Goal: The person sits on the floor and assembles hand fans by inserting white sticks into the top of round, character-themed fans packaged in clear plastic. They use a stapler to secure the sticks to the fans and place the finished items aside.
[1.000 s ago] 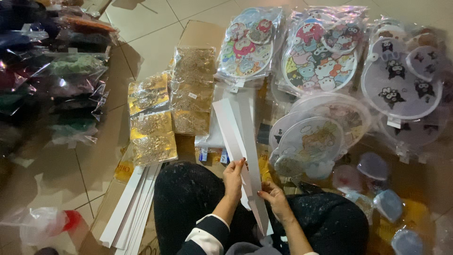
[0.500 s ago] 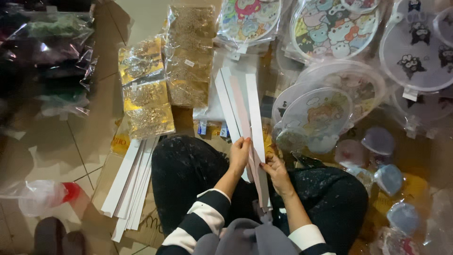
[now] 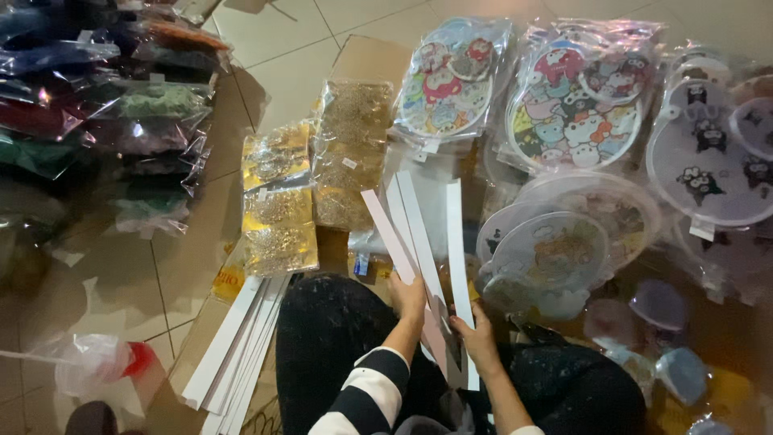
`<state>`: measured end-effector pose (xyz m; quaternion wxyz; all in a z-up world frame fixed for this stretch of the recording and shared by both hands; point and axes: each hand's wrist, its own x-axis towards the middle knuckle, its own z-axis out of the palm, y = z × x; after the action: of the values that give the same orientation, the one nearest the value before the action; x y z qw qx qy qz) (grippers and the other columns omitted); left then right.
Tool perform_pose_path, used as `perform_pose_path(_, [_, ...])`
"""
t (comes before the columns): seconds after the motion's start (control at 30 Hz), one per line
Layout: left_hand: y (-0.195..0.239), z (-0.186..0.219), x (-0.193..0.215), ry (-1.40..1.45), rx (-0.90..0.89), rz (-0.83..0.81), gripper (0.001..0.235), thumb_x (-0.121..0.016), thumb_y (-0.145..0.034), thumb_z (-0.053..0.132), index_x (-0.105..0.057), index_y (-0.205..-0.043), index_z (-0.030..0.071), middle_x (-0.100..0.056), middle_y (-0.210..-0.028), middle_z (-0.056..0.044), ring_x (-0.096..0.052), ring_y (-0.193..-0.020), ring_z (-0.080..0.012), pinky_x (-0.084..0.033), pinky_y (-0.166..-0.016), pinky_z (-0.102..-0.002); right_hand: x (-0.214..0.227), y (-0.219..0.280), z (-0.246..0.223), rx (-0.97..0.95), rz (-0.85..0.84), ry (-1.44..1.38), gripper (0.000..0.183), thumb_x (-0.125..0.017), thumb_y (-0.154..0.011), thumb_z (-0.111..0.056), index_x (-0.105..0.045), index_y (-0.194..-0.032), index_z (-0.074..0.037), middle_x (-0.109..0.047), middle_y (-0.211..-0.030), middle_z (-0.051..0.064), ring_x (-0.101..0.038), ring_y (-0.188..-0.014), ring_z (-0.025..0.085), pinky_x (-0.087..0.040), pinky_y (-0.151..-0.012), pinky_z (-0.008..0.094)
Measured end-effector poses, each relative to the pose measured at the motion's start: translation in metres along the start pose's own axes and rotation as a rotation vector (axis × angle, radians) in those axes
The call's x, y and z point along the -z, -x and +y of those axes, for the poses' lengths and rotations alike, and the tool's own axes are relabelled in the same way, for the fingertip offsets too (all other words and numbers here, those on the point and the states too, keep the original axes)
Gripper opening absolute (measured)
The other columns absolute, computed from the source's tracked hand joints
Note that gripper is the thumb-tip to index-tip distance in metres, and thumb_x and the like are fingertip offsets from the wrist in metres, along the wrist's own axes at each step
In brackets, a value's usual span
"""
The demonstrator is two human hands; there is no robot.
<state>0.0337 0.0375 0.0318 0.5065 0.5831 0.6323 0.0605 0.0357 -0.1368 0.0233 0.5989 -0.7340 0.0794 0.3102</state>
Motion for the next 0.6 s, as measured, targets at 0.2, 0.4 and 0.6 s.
perform_pose_path(0.2, [0.010, 0.002, 0.007, 0.052, 0.068, -0.006, 0.048, -0.065, -0.081, 0.023, -0.060, -0.128, 0.017, -0.070, -0.118, -0.010, -0.069, -0.107, -0.0361, -0.054, -0.090, -0.050, -0.018, -0.041, 0.035, 0.186, 0.113, 0.450, 0.035, -0.074, -0.076, -0.015, -0.073, -0.111, -0.013, -0.081, -0.104, 0.008, -0.075, -0.093, 0.024, -0.056, -0.084, 0.036])
perform_pose_path(0.4, [0.003, -0.007, -0.002, 0.225, 0.062, -0.186, 0.040, -0.071, -0.081, 0.022, -0.066, -0.119, 0.009, -0.076, -0.112, -0.009, -0.072, -0.098, -0.0289, -0.053, -0.083, -0.042, -0.010, -0.048, 0.018, 0.025, 0.048, 0.306, 0.028, -0.080, -0.076, -0.014, -0.078, -0.104, -0.009, -0.078, -0.091, 0.005, -0.068, -0.081, 0.016, -0.051, -0.072, 0.030])
perform_pose_path(0.6, [0.021, 0.015, 0.012, 0.434, 0.138, -0.331, 0.031, -0.069, -0.088, 0.014, -0.067, -0.117, 0.005, -0.075, -0.102, -0.012, -0.069, -0.085, -0.0245, -0.051, -0.072, -0.036, 0.000, -0.010, -0.052, -0.080, -0.042, 0.081, 0.033, -0.072, -0.085, -0.003, -0.077, -0.118, -0.002, -0.077, -0.093, 0.009, -0.063, -0.071, 0.018, -0.046, -0.061, 0.030])
